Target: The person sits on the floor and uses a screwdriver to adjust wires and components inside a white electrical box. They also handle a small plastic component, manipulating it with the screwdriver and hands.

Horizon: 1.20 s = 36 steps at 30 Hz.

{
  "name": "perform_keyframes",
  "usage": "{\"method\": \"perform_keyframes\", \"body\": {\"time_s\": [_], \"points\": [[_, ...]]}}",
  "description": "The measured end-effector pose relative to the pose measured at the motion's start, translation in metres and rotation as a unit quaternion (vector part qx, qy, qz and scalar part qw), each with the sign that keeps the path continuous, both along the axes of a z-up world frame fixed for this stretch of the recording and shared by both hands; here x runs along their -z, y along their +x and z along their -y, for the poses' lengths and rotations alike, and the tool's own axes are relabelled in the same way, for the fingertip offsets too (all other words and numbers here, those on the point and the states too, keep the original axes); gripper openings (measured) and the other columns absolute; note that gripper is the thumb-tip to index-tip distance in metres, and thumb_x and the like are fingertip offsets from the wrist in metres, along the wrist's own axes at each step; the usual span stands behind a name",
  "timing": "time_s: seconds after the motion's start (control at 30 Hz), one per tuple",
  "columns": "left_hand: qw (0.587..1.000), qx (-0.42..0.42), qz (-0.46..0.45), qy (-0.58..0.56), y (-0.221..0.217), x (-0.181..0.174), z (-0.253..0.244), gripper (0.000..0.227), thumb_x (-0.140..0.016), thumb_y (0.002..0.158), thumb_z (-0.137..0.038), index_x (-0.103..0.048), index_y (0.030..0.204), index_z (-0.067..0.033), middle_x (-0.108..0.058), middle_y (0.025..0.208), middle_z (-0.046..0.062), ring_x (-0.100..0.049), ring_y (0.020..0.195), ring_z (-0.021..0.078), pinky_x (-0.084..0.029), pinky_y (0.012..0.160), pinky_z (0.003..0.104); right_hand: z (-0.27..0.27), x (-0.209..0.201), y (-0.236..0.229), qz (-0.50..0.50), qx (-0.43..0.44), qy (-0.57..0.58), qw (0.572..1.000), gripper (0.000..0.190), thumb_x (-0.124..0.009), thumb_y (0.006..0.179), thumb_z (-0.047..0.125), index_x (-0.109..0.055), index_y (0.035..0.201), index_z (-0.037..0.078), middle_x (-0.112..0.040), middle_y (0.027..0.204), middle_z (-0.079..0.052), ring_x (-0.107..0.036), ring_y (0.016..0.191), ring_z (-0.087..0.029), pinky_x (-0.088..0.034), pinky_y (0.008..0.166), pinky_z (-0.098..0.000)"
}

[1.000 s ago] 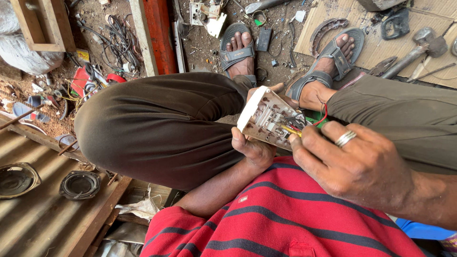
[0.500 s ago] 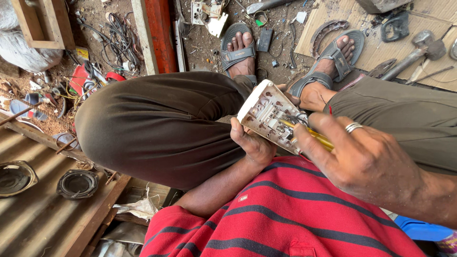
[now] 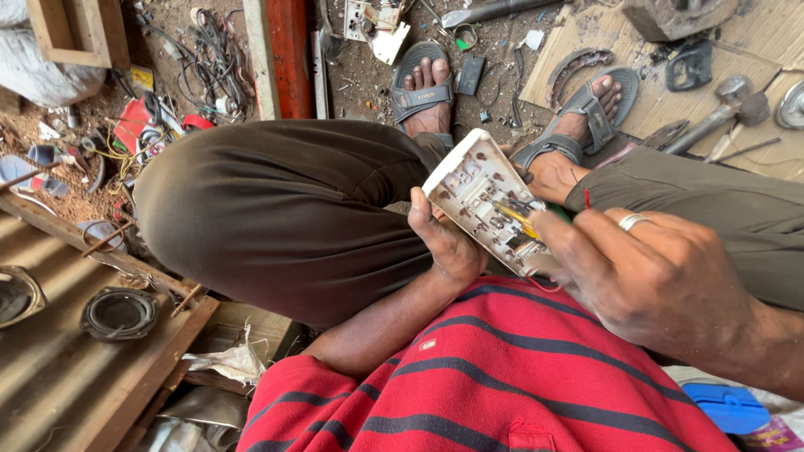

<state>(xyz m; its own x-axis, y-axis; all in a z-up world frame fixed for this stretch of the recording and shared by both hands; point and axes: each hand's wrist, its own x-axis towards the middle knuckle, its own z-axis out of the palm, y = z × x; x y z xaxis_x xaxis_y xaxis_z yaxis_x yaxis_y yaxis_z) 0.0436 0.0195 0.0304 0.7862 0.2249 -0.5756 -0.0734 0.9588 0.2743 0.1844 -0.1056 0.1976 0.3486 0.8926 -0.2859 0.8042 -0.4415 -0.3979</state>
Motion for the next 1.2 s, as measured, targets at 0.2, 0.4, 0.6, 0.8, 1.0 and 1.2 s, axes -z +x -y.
{"method": "perform_keyframes", "body": {"time_s": [0.2, 0.4, 0.6, 0.8, 1.0, 1.2], "points": [[0.998, 0.025, 0.056, -0.024, 0.000, -0.003, -0.002, 0.105, -0.027, 0.100, -0.083, -0.046, 0.156, 0.0036, -0.066, 0.132, 0.021, -0.067, 0.121, 0.0326, -0.053, 0.108, 0.046, -0.002, -0.004, 0.004, -0.138, 0.060, 0.164, 0.975, 0.042, -0.080, 0.076, 0.014, -0.063, 0.113, 0.004, -0.062, 0.098, -0.009, -0.067, 0.078, -0.024, -0.054, 0.068, -0.0371], [0.998, 0.034, 0.033, -0.038, 0.000, -0.004, -0.003, 0.101, -0.027, 0.101, -0.080, -0.046, 0.157, 0.0018, -0.064, 0.138, 0.020, -0.066, 0.121, 0.0321, -0.053, 0.108, 0.048, -0.009, -0.008, 0.008, -0.189, 0.138, 0.179, 0.956, 0.038, -0.081, 0.074, 0.002, -0.069, 0.111, 0.006, -0.063, 0.101, -0.009, -0.067, 0.082, -0.020, -0.055, 0.067, -0.0330], [0.998, 0.029, 0.020, -0.058, -0.002, 0.002, 0.000, 0.099, -0.028, 0.099, -0.080, -0.046, 0.155, -0.0011, -0.065, 0.137, 0.017, -0.066, 0.121, 0.0313, -0.054, 0.107, 0.048, -0.011, -0.005, -0.001, -0.212, 0.095, 0.186, 0.955, 0.034, -0.077, 0.074, 0.002, -0.068, 0.106, 0.008, -0.057, 0.111, -0.010, -0.066, 0.098, -0.025, -0.057, 0.075, -0.0359], [0.996, 0.028, 0.038, -0.071, -0.006, 0.009, 0.004, 0.096, -0.029, 0.105, -0.079, -0.048, 0.154, 0.0016, -0.065, 0.134, 0.019, -0.066, 0.121, 0.0320, -0.052, 0.109, 0.047, -0.010, -0.009, -0.003, -0.112, 0.104, 0.094, 0.984, 0.044, -0.091, 0.078, 0.019, -0.069, 0.111, 0.001, -0.067, 0.087, -0.007, -0.067, 0.073, -0.022, -0.052, 0.063, -0.0385], [0.994, 0.024, 0.037, -0.101, -0.005, 0.011, 0.003, 0.095, -0.027, 0.103, -0.077, -0.049, 0.154, 0.0002, -0.066, 0.136, 0.016, -0.066, 0.121, 0.0294, -0.052, 0.109, 0.045, -0.012, -0.008, 0.003, -0.144, 0.094, 0.196, 0.966, 0.030, -0.081, 0.081, 0.012, -0.064, 0.104, 0.001, -0.069, 0.088, -0.005, -0.068, 0.077, -0.020, -0.054, 0.068, -0.0377], [0.995, 0.014, 0.058, -0.086, -0.001, 0.008, 0.002, 0.093, -0.028, 0.106, -0.077, -0.051, 0.153, 0.0006, -0.068, 0.131, 0.018, -0.069, 0.114, 0.0316, -0.055, 0.103, 0.048, -0.008, -0.010, 0.007, -0.223, 0.216, 0.284, 0.907, 0.018, -0.069, 0.096, 0.012, -0.063, 0.112, 0.010, -0.058, 0.105, -0.009, -0.066, 0.093, -0.017, -0.059, 0.085, -0.0320]]}}
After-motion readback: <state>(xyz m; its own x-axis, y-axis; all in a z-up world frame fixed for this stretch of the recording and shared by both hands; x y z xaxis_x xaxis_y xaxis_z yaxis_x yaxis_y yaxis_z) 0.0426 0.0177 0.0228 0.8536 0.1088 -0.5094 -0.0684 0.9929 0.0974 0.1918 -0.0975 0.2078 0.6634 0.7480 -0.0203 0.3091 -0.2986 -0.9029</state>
